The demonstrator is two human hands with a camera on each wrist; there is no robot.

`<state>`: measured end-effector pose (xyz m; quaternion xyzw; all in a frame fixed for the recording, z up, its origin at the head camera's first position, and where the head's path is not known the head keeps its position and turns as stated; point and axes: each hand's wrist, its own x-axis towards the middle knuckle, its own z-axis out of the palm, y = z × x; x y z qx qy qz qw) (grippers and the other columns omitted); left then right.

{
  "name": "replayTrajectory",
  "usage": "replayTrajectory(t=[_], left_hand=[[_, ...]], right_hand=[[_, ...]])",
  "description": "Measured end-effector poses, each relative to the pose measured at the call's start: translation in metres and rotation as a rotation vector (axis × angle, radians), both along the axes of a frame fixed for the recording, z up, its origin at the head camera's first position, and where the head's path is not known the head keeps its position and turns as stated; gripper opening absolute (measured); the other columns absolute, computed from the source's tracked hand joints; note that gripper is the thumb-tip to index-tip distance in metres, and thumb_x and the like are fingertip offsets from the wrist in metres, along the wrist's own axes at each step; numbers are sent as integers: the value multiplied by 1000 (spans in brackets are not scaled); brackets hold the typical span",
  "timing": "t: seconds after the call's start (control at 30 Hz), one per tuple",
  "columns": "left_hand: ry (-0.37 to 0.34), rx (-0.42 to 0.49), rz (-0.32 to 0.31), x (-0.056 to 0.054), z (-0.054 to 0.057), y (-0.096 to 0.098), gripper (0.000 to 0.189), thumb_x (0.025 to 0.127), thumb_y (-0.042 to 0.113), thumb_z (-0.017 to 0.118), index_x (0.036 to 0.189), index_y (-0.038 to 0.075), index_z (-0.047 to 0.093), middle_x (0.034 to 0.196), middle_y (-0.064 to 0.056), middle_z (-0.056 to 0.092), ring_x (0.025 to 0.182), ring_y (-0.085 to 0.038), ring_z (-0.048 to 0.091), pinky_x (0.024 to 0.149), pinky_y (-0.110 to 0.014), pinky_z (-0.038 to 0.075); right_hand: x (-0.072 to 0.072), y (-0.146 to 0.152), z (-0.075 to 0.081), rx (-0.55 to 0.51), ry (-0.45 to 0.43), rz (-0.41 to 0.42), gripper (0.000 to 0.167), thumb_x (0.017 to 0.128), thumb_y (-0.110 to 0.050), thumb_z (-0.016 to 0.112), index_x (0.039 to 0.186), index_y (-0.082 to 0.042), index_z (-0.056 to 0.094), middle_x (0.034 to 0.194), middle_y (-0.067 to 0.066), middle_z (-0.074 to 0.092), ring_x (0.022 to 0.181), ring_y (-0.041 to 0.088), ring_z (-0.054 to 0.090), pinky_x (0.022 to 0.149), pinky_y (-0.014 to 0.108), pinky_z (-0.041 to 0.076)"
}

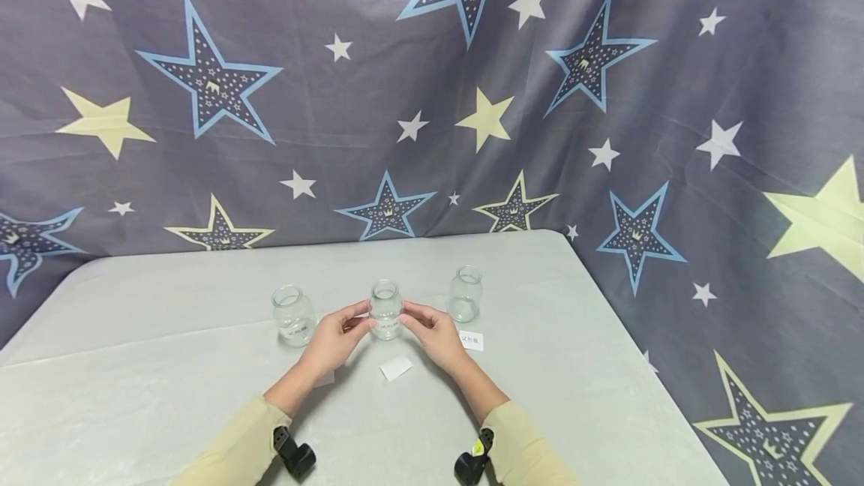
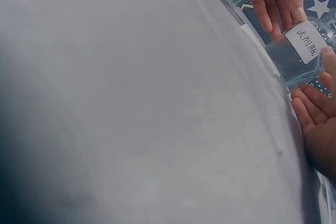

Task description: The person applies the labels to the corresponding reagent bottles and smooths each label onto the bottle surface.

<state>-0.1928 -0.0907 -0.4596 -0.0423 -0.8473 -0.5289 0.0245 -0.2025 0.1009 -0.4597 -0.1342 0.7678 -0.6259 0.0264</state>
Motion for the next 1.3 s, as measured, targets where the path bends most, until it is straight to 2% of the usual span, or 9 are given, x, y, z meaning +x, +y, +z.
replayTrajectory(t=[0.17,0.33,0.43,0.6,0.73,0.87,1.03,1.13,1.3], left_hand=[[-12,16,14,2,2,0,42,90,16,61,129,2,53,127,-15,59,108,-27,62,88,-35,51],[43,-27,57,7,6,-1,43,87,17,65,127,4,55,125,-14,61,102,-26,64,84,-33,53],[86,-56,64,10,10,-3,41,85,15,67,124,3,57,120,-14,63,96,-24,65,81,-33,53],[104,-90,66,17,16,-2,32,85,15,67,114,5,61,105,-11,67,83,-16,65,72,-27,53],[88,-100,59,22,17,2,23,84,16,67,105,7,65,94,-6,69,76,-10,61,66,-22,49],[82,-90,15,28,16,8,12,83,14,68,93,8,67,85,-2,69,73,-8,59,64,-19,47],[98,-134,-116,32,12,20,10,83,17,68,89,9,67,83,-2,68,71,-8,58,61,-18,46],[114,-173,-179,31,10,29,12,83,19,68,89,8,67,84,-3,69,70,-8,58,61,-18,45],[109,-186,-226,26,8,46,12,83,19,67,89,8,67,85,-2,69,70,-6,57,63,-18,46]], right_hand=[[0,-1,1,-6,-6,-18,34,89,-8,60,119,9,57,117,25,62,111,33,60,89,23,50],[-7,2,-11,-13,-8,-33,32,88,-8,62,116,8,58,110,25,64,95,19,65,78,20,52],[-10,5,-17,16,7,-41,31,88,-11,64,115,3,60,106,21,65,88,13,64,73,19,51],[-7,11,-13,96,31,-35,25,87,-16,66,108,-3,65,99,14,68,83,20,64,69,20,50],[-3,18,-4,166,37,-34,20,86,-18,66,101,-5,68,93,11,69,75,13,61,65,19,48],[-1,29,1,208,64,-32,18,87,-16,65,100,-4,68,92,11,69,73,7,57,64,19,46],[0,44,5,266,88,-51,14,86,-16,66,96,-7,69,87,6,69,72,8,57,65,19,45],[-1,53,6,315,96,-67,10,86,-17,67,93,-10,70,84,3,68,70,7,56,65,20,45],[-1,63,9,372,91,-86,9,85,-18,67,91,-12,70,80,1,66,69,8,55,62,20,46]])
